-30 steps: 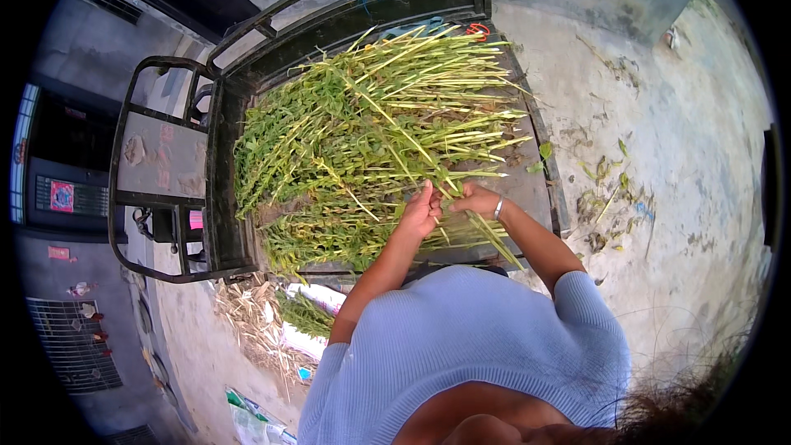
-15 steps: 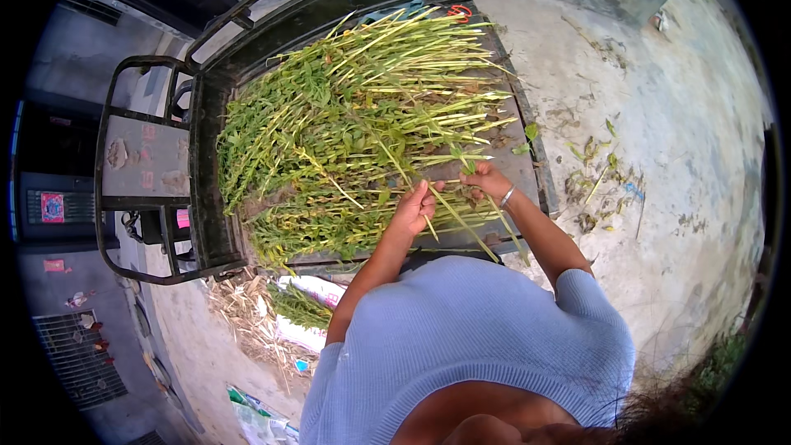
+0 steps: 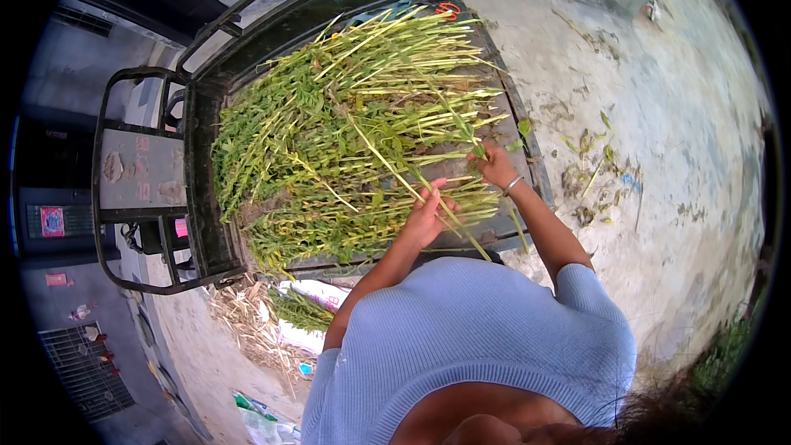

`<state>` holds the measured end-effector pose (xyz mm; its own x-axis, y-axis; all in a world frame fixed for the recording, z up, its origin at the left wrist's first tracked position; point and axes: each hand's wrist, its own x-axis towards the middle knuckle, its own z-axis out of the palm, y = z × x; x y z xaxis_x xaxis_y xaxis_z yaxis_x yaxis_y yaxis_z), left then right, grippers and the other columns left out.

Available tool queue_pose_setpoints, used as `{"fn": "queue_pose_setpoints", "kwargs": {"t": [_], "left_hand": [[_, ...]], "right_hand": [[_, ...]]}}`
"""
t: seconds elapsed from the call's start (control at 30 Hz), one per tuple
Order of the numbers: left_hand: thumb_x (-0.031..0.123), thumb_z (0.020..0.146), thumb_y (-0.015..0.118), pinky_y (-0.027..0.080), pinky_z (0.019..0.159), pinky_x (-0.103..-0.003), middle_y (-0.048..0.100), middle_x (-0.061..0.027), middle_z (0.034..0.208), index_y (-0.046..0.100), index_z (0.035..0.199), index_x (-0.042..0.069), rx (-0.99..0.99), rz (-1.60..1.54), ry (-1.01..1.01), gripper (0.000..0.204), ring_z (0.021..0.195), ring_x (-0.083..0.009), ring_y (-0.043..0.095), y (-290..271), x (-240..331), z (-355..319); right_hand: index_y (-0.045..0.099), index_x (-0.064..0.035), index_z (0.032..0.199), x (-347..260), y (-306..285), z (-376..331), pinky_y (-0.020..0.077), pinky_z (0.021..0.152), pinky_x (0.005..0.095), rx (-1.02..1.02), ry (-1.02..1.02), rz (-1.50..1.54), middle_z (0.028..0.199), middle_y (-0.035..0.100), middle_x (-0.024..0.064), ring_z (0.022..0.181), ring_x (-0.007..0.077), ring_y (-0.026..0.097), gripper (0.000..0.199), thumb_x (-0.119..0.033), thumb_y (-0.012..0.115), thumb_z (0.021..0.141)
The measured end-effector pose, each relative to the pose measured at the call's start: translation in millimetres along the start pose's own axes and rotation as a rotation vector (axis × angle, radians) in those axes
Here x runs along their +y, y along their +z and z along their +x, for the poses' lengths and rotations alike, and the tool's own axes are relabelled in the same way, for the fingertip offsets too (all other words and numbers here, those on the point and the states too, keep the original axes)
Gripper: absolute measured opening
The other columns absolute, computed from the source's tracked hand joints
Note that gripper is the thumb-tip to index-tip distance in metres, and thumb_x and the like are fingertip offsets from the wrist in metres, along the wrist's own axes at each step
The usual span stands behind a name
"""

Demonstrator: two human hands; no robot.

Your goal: The person gathers long green plant stems from a metal cart, aligns them into bundles, and secures them with a blue plastic tie. The person then places the completed bundle onto a white sack on the ground.

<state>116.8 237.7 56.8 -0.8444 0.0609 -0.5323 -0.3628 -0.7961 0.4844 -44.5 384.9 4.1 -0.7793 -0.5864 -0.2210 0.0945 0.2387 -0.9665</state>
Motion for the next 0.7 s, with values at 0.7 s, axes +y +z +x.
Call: {"fn": "queue_pose_setpoints", "kwargs": {"t": [0.7], "left_hand": [[0.029, 0.091, 0.051, 0.042, 0.057, -0.023, 0.057, -0.0027, 0.088, 0.052, 0.094, 0.011, -0.022, 0.068, -0.116, 0.018, 0.070, -0.0097, 0.051, -5.7, -4.1, 13.4]], "right_hand": [[0.039, 0.0101, 0.125, -16.6, 83.4, 43.9, 0.0455, 0.084, 0.0345, -0.132, -0.089, -0.074, 0.109, 0.056, 0.0250, 0.101, 0.0315, 0.057, 0.085, -0.054, 0.062, 0.074]]}}
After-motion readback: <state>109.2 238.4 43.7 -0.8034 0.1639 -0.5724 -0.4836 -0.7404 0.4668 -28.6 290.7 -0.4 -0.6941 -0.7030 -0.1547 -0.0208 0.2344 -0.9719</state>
